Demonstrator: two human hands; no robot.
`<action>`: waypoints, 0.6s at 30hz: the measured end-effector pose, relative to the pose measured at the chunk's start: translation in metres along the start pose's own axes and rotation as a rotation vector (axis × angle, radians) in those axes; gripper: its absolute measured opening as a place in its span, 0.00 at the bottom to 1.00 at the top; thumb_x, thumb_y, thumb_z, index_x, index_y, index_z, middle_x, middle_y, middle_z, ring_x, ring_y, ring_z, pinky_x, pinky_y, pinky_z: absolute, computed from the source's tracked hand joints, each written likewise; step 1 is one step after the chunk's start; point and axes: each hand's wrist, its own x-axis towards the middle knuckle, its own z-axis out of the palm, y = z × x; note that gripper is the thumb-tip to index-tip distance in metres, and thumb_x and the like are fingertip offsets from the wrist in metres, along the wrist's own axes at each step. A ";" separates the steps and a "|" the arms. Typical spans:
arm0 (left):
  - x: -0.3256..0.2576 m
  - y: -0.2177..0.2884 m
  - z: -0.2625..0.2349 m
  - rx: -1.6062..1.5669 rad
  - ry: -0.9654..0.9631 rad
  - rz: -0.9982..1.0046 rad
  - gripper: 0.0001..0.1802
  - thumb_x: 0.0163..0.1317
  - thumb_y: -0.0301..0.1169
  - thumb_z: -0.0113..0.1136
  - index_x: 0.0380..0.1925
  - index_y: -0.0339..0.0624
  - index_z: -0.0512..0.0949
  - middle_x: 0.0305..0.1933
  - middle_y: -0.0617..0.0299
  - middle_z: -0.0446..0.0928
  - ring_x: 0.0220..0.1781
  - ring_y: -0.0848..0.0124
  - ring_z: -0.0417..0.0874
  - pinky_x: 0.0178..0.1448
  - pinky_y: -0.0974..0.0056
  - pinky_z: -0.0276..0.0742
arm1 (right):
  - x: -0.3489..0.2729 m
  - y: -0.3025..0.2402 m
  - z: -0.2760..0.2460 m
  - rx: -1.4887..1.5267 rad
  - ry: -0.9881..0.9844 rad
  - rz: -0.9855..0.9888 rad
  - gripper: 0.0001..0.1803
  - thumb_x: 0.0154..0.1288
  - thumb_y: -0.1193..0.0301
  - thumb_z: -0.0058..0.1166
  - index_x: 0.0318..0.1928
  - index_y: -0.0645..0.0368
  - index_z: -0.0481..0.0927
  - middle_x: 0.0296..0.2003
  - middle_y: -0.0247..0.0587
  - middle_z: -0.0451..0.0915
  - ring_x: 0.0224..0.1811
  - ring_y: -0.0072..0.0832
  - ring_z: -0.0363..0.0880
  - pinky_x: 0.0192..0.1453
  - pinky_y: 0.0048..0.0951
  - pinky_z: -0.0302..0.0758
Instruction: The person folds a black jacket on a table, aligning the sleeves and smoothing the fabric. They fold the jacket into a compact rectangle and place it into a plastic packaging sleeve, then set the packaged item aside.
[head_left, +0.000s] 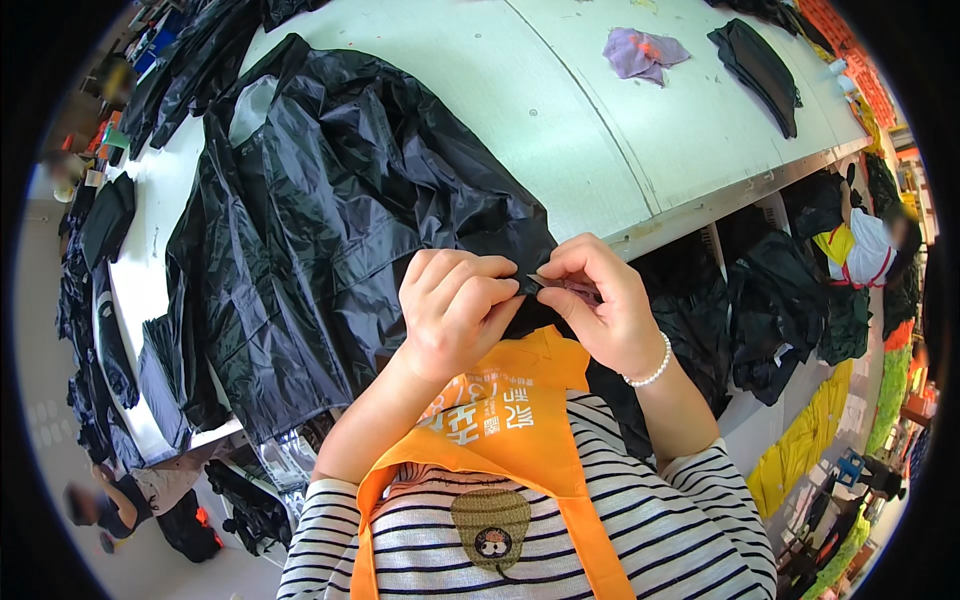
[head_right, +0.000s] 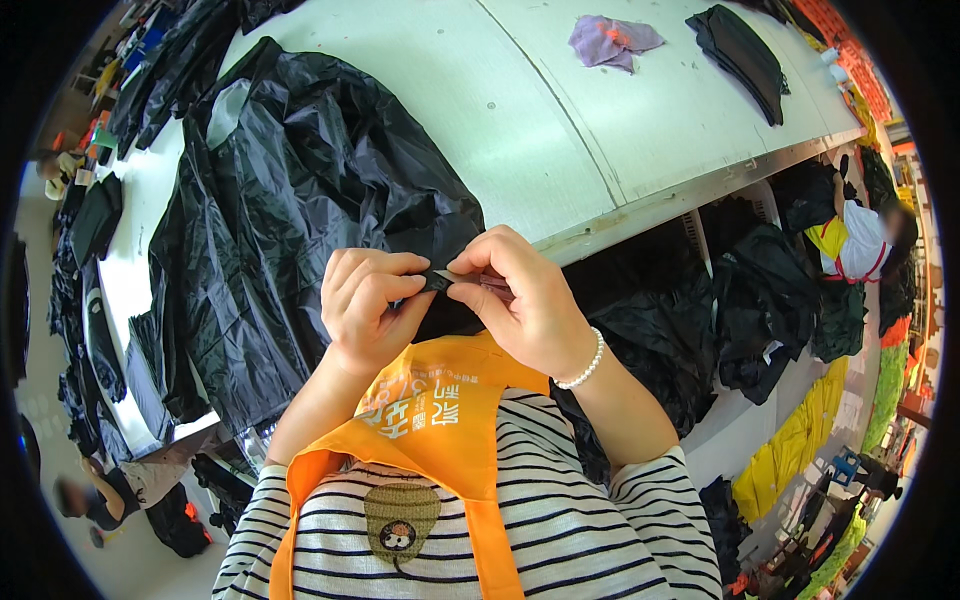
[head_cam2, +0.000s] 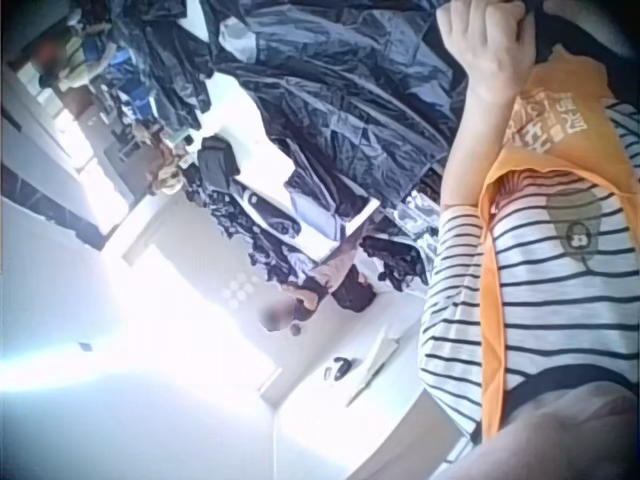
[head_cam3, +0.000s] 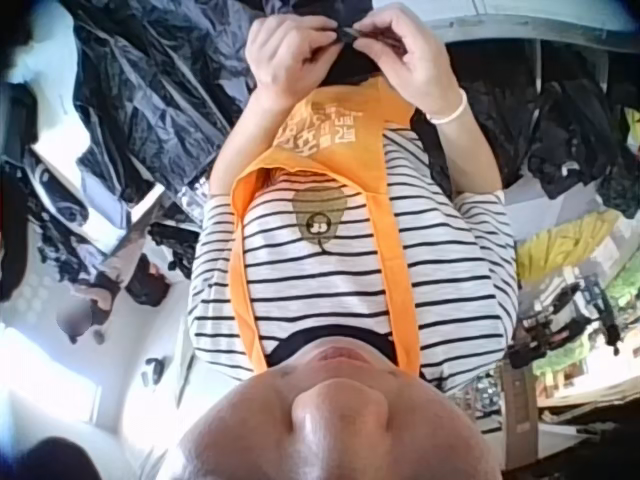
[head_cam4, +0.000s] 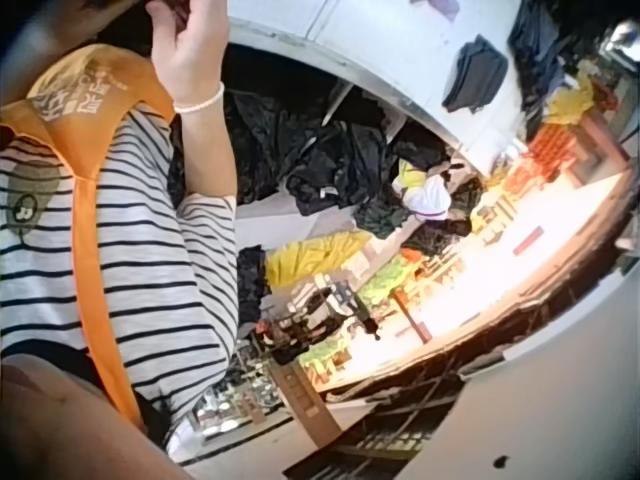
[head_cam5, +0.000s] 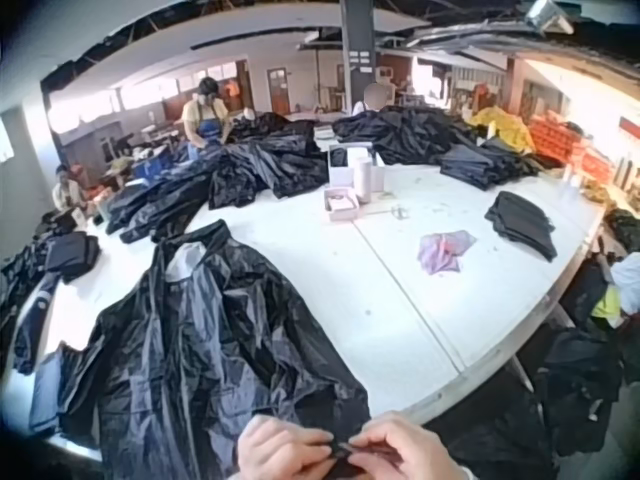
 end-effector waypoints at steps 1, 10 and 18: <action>0.000 -0.001 0.001 0.007 -0.010 -0.006 0.16 0.34 0.21 0.71 0.24 0.42 0.74 0.30 0.61 0.81 0.27 0.67 0.78 0.33 0.66 0.68 | 0.000 0.002 -0.001 -0.009 0.005 -0.006 0.10 0.58 0.82 0.58 0.40 0.64 0.73 0.35 0.36 0.72 0.31 0.18 0.73 0.37 0.17 0.72; -0.050 0.008 -0.019 -0.296 -0.411 -0.455 0.20 0.45 0.34 0.71 0.39 0.39 0.78 0.42 0.55 0.80 0.43 0.54 0.80 0.49 0.57 0.75 | 0.125 0.146 -0.070 -0.403 0.122 0.150 0.13 0.58 0.76 0.60 0.43 0.61 0.74 0.38 0.38 0.78 0.36 0.24 0.77 0.40 0.24 0.75; -0.273 0.070 -0.160 0.264 0.452 -1.762 0.09 0.60 0.29 0.59 0.35 0.33 0.79 0.32 0.60 0.82 0.33 0.72 0.81 0.42 0.68 0.76 | 0.267 0.399 -0.330 -1.094 0.312 0.528 0.21 0.53 0.67 0.59 0.48 0.62 0.80 0.46 0.45 0.82 0.47 0.36 0.80 0.54 0.33 0.73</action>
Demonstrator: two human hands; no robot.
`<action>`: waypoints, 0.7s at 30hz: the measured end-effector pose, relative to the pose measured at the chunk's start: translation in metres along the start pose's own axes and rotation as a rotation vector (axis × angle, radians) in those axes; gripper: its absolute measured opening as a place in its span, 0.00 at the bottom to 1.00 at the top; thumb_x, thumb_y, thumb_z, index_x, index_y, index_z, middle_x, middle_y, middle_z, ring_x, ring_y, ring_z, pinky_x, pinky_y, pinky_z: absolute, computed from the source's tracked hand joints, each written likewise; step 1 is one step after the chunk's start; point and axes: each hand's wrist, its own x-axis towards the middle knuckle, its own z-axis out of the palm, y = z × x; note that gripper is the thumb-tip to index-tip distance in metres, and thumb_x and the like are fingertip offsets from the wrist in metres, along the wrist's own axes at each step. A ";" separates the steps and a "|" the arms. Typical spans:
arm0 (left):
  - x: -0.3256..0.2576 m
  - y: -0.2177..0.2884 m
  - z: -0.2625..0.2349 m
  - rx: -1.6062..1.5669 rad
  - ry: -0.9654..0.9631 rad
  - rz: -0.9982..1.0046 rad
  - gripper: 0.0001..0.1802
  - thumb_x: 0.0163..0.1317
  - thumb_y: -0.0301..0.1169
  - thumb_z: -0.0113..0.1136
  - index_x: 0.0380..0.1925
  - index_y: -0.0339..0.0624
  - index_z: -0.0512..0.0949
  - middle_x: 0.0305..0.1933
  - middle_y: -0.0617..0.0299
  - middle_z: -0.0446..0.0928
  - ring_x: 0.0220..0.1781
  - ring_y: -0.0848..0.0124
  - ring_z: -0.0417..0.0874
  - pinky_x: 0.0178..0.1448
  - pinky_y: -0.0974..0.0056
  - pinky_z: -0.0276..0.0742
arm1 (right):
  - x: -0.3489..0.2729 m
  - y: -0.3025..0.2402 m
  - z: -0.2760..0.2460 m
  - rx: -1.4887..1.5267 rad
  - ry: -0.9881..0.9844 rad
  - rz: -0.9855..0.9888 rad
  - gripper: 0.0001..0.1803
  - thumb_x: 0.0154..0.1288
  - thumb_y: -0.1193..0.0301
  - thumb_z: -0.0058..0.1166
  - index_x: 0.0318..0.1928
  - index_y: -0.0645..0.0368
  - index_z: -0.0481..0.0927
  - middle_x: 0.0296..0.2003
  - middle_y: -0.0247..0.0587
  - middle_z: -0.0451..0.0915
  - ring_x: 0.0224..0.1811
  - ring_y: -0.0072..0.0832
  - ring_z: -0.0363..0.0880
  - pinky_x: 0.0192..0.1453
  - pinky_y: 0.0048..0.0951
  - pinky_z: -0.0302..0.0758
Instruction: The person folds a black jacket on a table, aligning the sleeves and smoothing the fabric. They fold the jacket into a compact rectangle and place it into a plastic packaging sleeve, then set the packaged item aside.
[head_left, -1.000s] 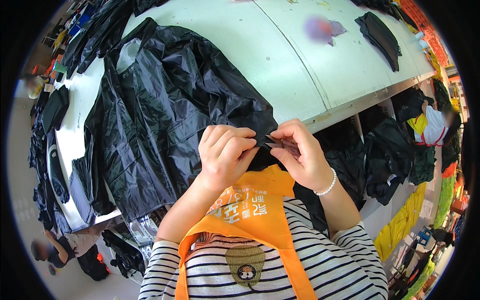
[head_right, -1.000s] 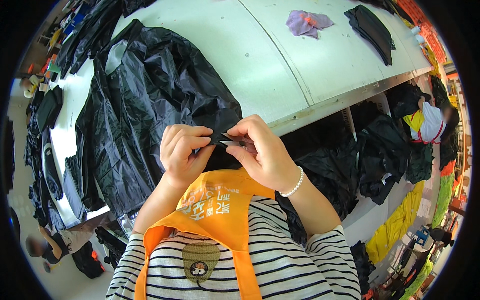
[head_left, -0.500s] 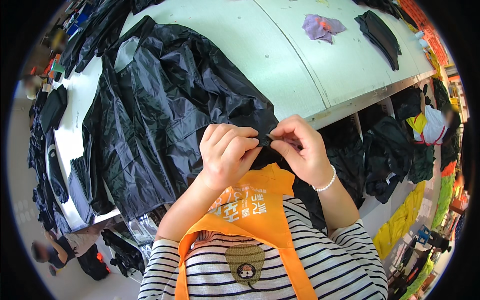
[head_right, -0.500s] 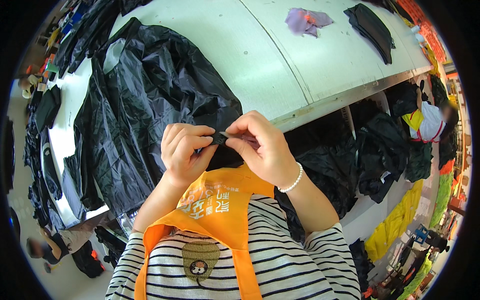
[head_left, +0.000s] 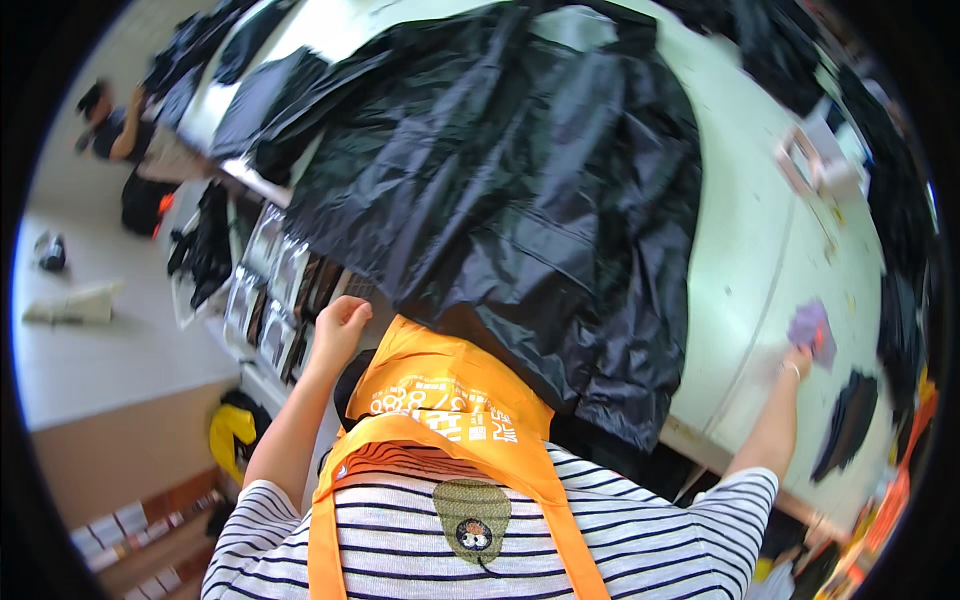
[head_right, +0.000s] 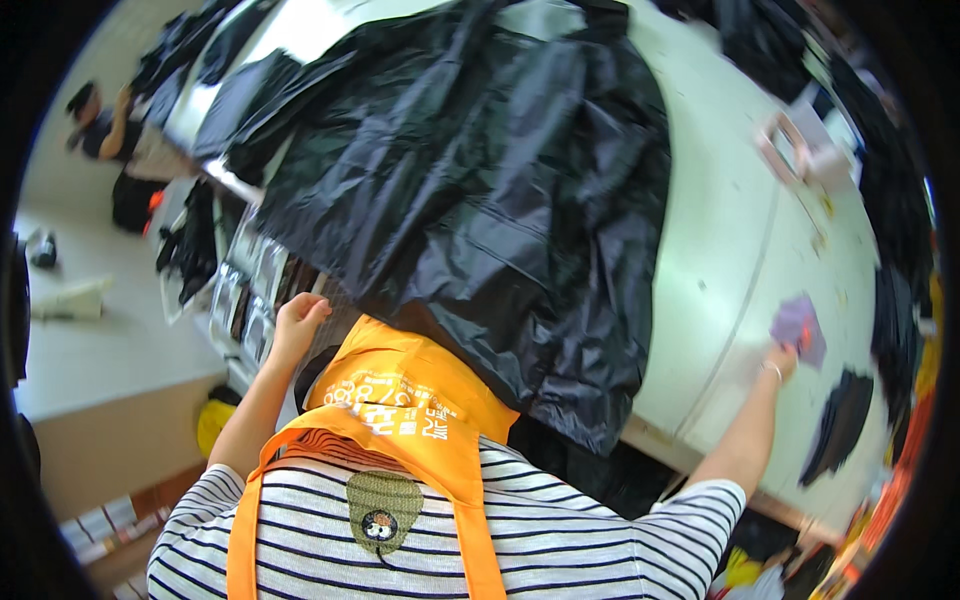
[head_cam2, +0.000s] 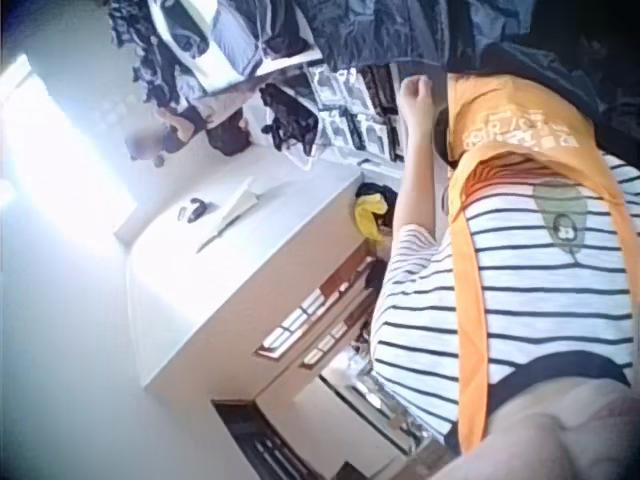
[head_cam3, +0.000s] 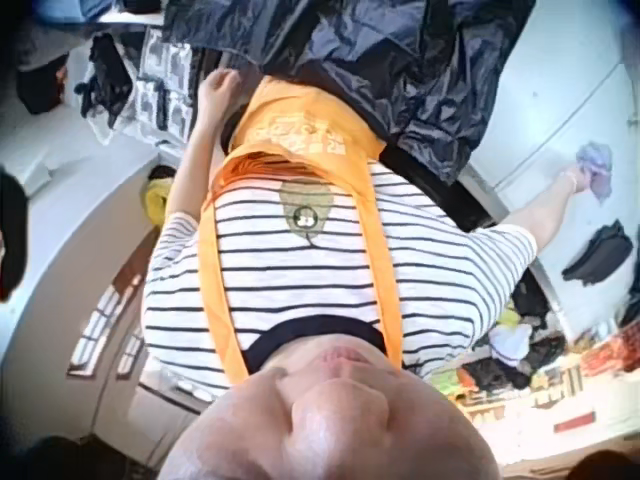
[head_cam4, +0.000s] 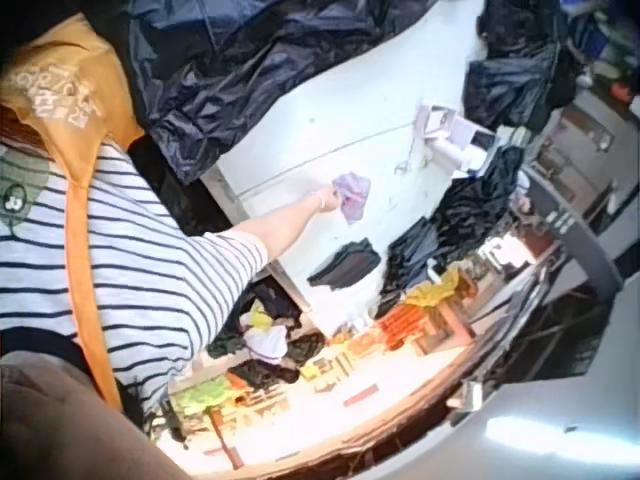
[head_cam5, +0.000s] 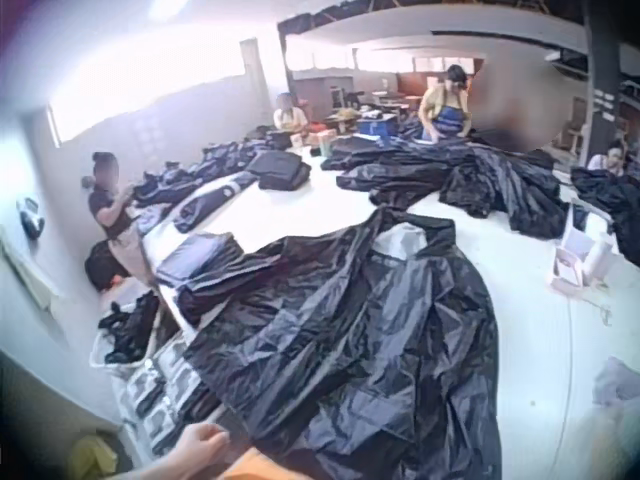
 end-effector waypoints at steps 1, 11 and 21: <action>0.018 -0.036 0.000 -0.106 -0.035 -0.101 0.12 0.61 0.33 0.58 0.37 0.34 0.78 0.34 0.60 0.82 0.33 0.73 0.80 0.39 0.69 0.75 | 0.047 0.036 -0.029 -0.035 0.092 -0.002 0.25 0.53 0.64 0.57 0.52 0.61 0.77 0.50 0.43 0.80 0.49 0.37 0.79 0.55 0.33 0.72; 0.058 -0.051 0.023 -0.678 -0.058 -0.713 0.18 0.64 0.42 0.56 0.47 0.40 0.74 0.42 0.59 0.81 0.38 0.72 0.82 0.41 0.69 0.77 | -0.308 -0.414 -0.069 0.728 -0.625 -0.892 0.12 0.65 0.70 0.53 0.47 0.58 0.79 0.43 0.40 0.81 0.42 0.26 0.79 0.48 0.27 0.74; 0.088 -0.029 0.026 -1.459 -0.729 -0.594 0.28 0.61 0.39 0.59 0.59 0.40 0.67 0.58 0.56 0.73 0.61 0.62 0.71 0.67 0.54 0.62 | -0.586 -0.543 0.023 0.068 -0.945 -1.109 0.21 0.66 0.48 0.44 0.38 0.54 0.74 0.30 0.53 0.81 0.38 0.51 0.80 0.40 0.47 0.75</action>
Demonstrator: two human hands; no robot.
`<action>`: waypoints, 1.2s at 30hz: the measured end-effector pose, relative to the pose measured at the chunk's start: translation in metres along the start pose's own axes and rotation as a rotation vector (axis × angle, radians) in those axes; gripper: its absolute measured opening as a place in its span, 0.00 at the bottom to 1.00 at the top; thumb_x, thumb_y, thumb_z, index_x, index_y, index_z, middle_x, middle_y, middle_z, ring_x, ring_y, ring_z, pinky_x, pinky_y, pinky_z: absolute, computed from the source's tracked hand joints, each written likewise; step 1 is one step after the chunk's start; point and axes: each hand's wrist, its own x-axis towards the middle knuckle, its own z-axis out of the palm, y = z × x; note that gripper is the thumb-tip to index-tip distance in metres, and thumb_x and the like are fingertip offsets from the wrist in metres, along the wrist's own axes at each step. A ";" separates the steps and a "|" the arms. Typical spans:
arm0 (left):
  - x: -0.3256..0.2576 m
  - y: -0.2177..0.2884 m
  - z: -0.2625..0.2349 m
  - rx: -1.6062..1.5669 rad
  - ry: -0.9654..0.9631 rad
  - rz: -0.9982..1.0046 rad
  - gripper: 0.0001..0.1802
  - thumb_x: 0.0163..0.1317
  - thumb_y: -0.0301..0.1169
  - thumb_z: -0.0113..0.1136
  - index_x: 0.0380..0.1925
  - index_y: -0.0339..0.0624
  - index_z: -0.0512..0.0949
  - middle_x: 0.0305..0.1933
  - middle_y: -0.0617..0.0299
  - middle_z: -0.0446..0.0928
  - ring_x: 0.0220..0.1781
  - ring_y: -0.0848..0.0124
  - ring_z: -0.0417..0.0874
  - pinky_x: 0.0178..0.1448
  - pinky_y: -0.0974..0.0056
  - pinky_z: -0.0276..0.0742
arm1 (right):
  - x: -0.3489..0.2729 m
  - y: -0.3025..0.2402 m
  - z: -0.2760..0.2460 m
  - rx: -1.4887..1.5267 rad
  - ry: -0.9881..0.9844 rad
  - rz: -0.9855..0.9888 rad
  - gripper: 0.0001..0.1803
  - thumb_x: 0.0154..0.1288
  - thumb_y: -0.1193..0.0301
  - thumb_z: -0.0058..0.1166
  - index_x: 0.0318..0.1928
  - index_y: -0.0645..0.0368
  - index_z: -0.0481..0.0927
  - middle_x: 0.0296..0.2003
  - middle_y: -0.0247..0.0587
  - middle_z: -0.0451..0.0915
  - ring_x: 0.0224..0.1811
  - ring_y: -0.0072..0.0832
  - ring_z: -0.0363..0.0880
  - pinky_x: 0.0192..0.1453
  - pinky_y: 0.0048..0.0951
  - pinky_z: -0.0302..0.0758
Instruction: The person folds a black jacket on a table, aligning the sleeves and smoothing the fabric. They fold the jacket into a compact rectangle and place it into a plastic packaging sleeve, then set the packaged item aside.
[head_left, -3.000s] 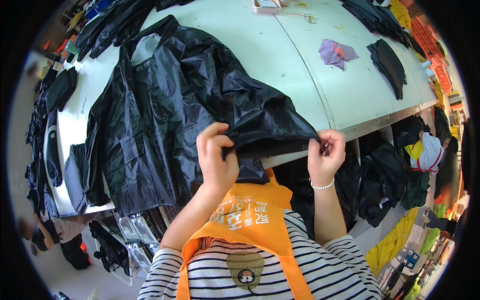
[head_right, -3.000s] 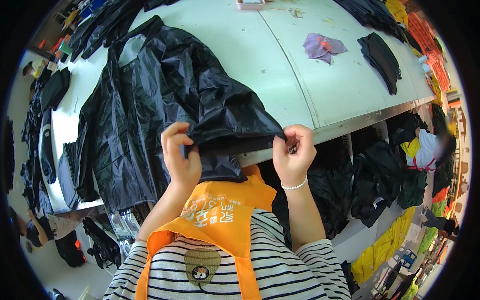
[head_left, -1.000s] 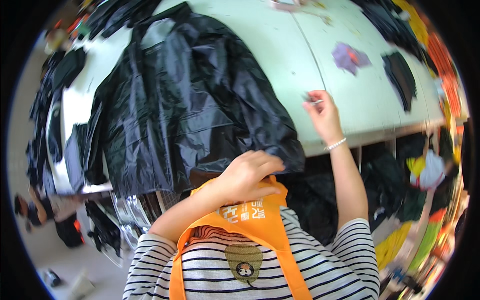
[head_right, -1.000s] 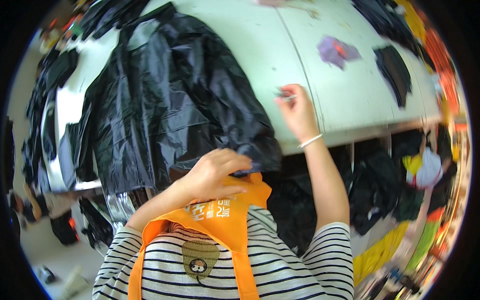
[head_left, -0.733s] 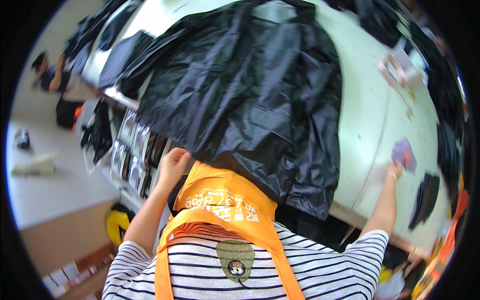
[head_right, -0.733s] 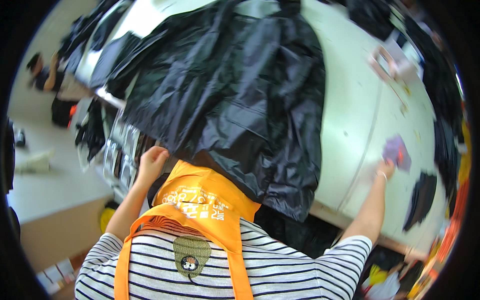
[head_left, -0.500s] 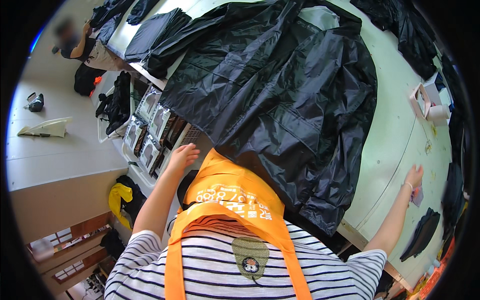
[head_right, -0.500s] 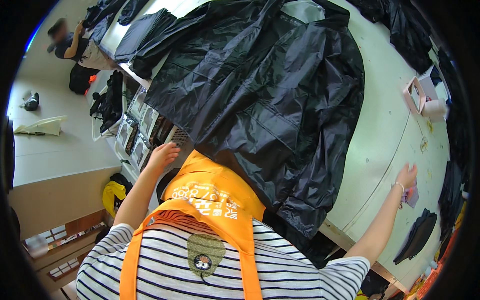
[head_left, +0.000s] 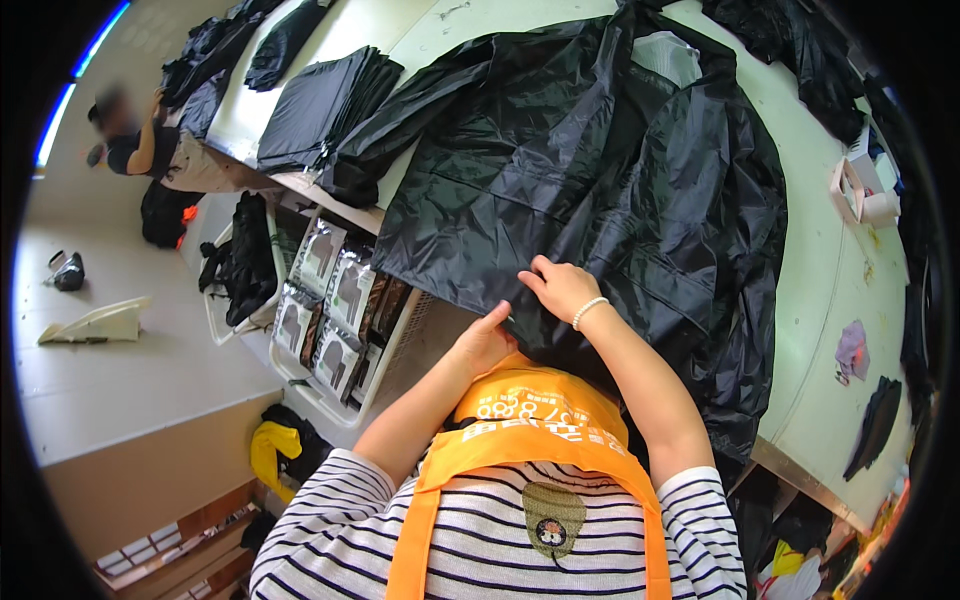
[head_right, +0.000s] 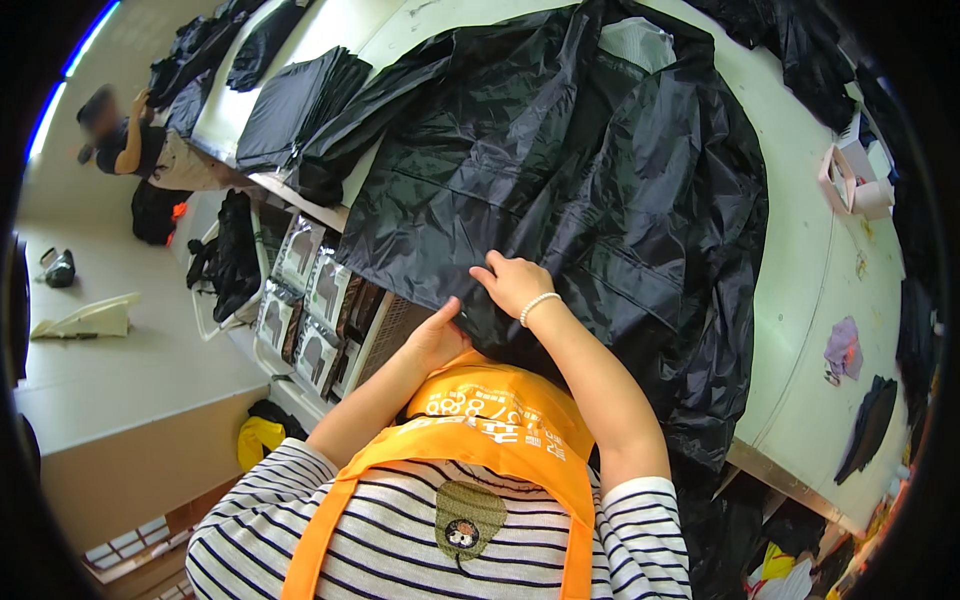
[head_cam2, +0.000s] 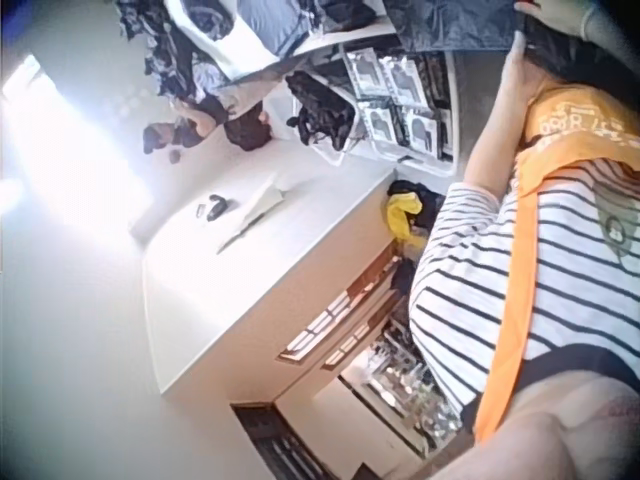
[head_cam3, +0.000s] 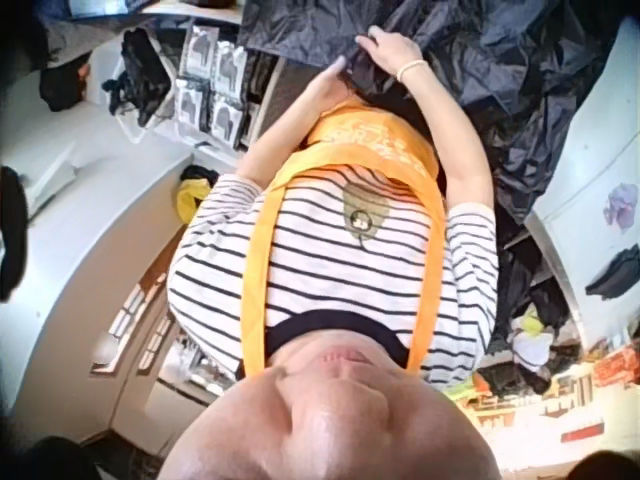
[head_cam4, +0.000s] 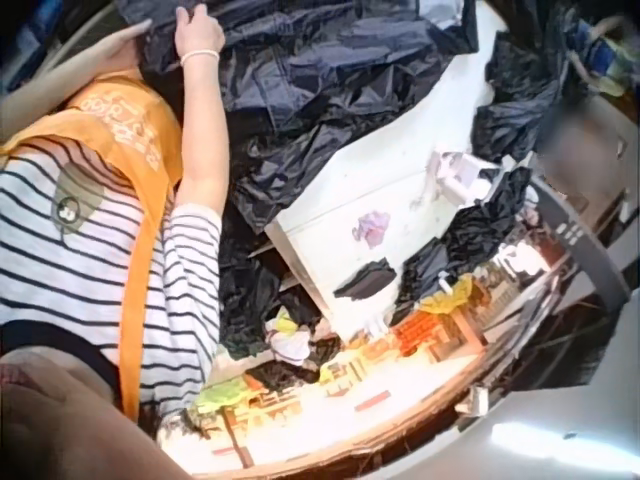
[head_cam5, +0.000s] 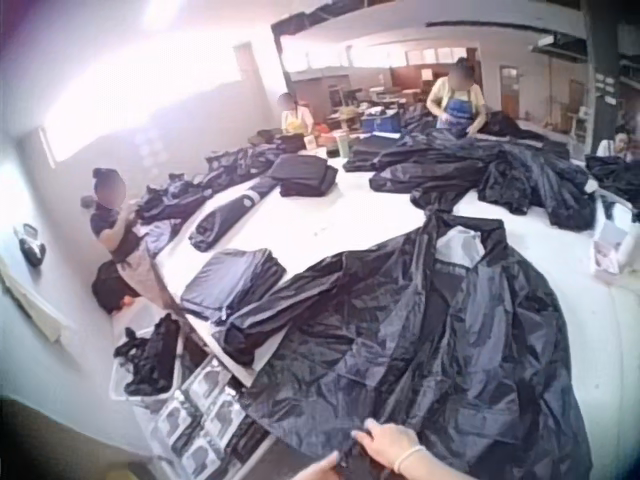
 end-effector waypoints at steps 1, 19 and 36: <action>0.003 0.007 -0.005 -0.048 -0.018 -0.071 0.28 0.62 0.40 0.59 0.59 0.40 0.67 0.58 0.55 0.73 0.61 0.61 0.71 0.66 0.54 0.62 | 0.001 -0.001 0.004 0.052 0.033 0.041 0.24 0.63 0.47 0.47 0.37 0.56 0.74 0.29 0.52 0.81 0.34 0.51 0.80 0.37 0.44 0.75; -0.033 0.171 0.132 0.256 0.124 0.242 0.18 0.50 0.23 0.47 0.43 0.27 0.72 0.43 0.47 0.78 0.44 0.52 0.81 0.44 0.52 0.77 | -0.198 -0.028 -0.147 0.580 0.955 0.369 0.20 0.62 0.71 0.53 0.55 0.65 0.75 0.44 0.35 0.80 0.45 0.20 0.75 0.54 0.22 0.69; 0.050 0.050 0.048 0.637 0.034 -0.482 0.13 0.62 0.35 0.59 0.41 0.37 0.79 0.40 0.59 0.82 0.41 0.66 0.82 0.52 0.61 0.75 | -0.112 -0.024 0.078 0.427 0.796 0.754 0.07 0.59 0.72 0.54 0.36 0.62 0.73 0.27 0.44 0.75 0.29 0.32 0.73 0.34 0.32 0.70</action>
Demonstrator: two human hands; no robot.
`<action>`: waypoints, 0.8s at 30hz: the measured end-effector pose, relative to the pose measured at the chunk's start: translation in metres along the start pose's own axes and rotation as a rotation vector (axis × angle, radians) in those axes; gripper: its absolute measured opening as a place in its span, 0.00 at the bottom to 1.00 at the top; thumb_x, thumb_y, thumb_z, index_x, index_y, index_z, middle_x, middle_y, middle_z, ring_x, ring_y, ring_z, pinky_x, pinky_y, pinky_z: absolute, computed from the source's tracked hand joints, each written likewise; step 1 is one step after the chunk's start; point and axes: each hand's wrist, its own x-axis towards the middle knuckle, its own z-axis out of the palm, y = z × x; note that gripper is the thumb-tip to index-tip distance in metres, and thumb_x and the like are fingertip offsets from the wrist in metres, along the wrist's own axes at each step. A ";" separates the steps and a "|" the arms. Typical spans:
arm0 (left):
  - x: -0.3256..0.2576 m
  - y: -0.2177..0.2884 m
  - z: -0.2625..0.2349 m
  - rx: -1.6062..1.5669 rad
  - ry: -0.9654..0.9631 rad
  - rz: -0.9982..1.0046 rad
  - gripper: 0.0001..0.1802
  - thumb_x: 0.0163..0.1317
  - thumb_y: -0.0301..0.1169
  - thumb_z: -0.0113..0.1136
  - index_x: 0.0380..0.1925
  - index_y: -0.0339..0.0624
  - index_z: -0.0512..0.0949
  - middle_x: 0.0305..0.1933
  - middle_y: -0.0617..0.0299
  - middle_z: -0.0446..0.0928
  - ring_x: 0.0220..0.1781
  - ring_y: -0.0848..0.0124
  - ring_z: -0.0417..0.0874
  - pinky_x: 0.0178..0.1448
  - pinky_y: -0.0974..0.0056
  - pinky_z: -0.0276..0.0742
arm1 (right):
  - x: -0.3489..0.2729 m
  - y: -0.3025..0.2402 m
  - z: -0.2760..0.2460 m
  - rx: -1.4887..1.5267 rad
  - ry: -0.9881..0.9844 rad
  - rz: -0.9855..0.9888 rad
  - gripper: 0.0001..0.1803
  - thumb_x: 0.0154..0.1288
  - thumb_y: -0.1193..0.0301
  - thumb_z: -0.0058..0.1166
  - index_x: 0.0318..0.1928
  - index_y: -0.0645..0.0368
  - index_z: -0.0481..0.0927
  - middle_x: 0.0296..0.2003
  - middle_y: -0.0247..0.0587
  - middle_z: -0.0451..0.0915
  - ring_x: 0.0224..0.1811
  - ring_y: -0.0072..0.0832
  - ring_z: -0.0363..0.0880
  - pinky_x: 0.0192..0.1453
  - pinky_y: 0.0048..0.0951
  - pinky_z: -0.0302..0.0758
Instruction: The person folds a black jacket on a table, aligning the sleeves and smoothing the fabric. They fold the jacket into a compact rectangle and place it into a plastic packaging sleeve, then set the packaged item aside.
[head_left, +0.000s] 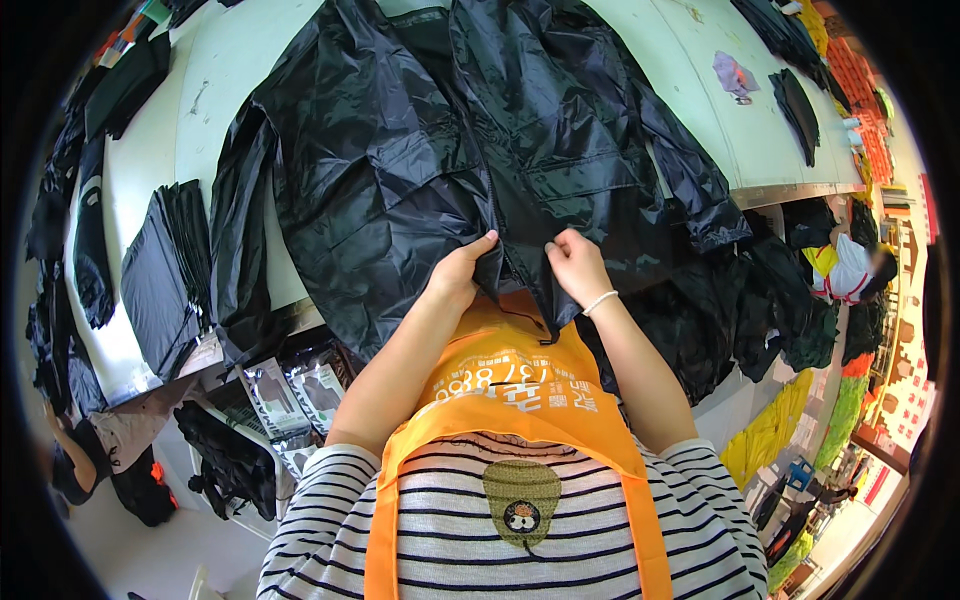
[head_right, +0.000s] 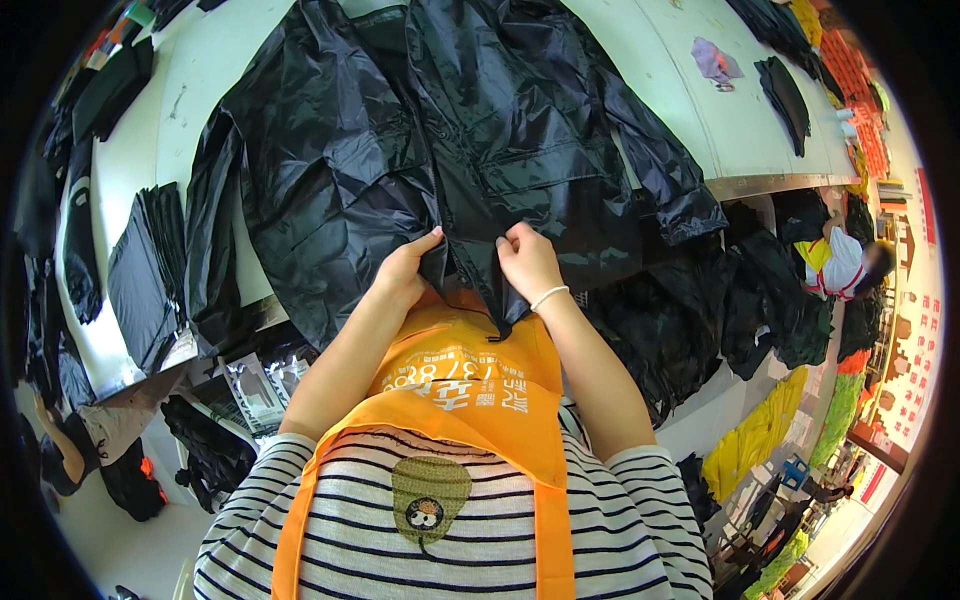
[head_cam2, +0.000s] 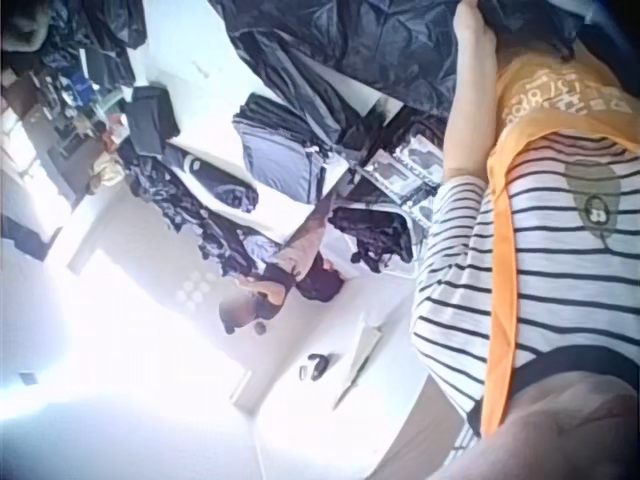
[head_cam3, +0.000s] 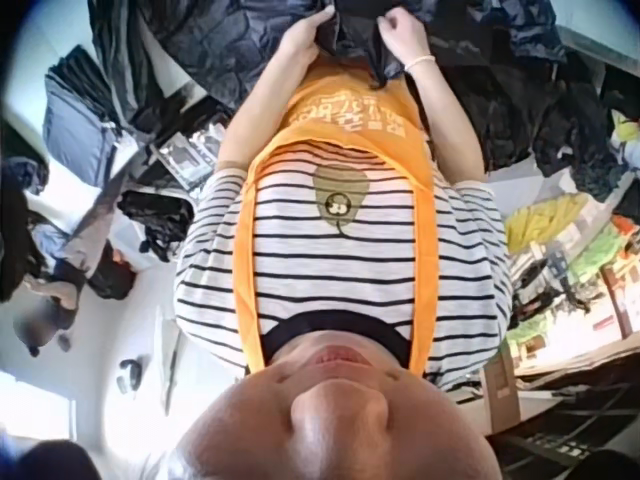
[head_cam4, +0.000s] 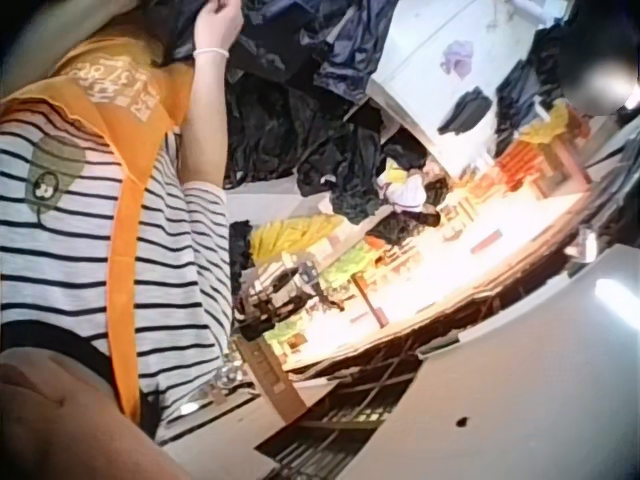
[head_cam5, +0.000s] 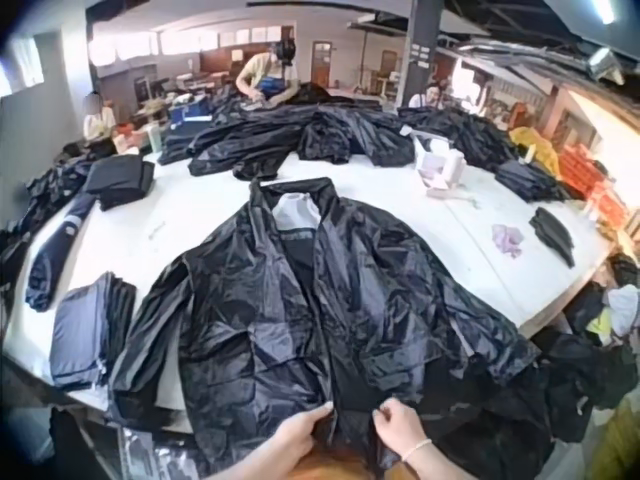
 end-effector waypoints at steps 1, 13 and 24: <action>0.000 -0.002 0.004 0.030 0.008 0.008 0.13 0.62 0.35 0.59 0.41 0.37 0.79 0.40 0.59 0.82 0.41 0.66 0.82 0.52 0.61 0.75 | -0.004 -0.004 0.005 -0.159 0.120 -0.124 0.09 0.58 0.73 0.56 0.38 0.61 0.72 0.30 0.46 0.76 0.32 0.39 0.74 0.36 0.36 0.71; 0.006 -0.007 0.000 0.101 0.139 -0.012 0.12 0.62 0.37 0.60 0.35 0.39 0.78 0.34 0.59 0.81 0.34 0.68 0.81 0.42 0.63 0.77 | -0.027 -0.038 0.027 0.036 -0.029 -0.251 0.06 0.56 0.76 0.56 0.36 0.61 0.75 0.29 0.44 0.78 0.30 0.38 0.79 0.35 0.33 0.76; -0.036 -0.006 0.018 -0.162 0.158 -0.035 0.12 0.62 0.39 0.60 0.39 0.44 0.79 0.34 0.63 0.80 0.33 0.67 0.79 0.43 0.61 0.77 | -0.038 0.006 0.014 0.822 -0.410 0.651 0.08 0.61 0.73 0.58 0.38 0.65 0.78 0.33 0.43 0.82 0.33 0.29 0.84 0.38 0.25 0.81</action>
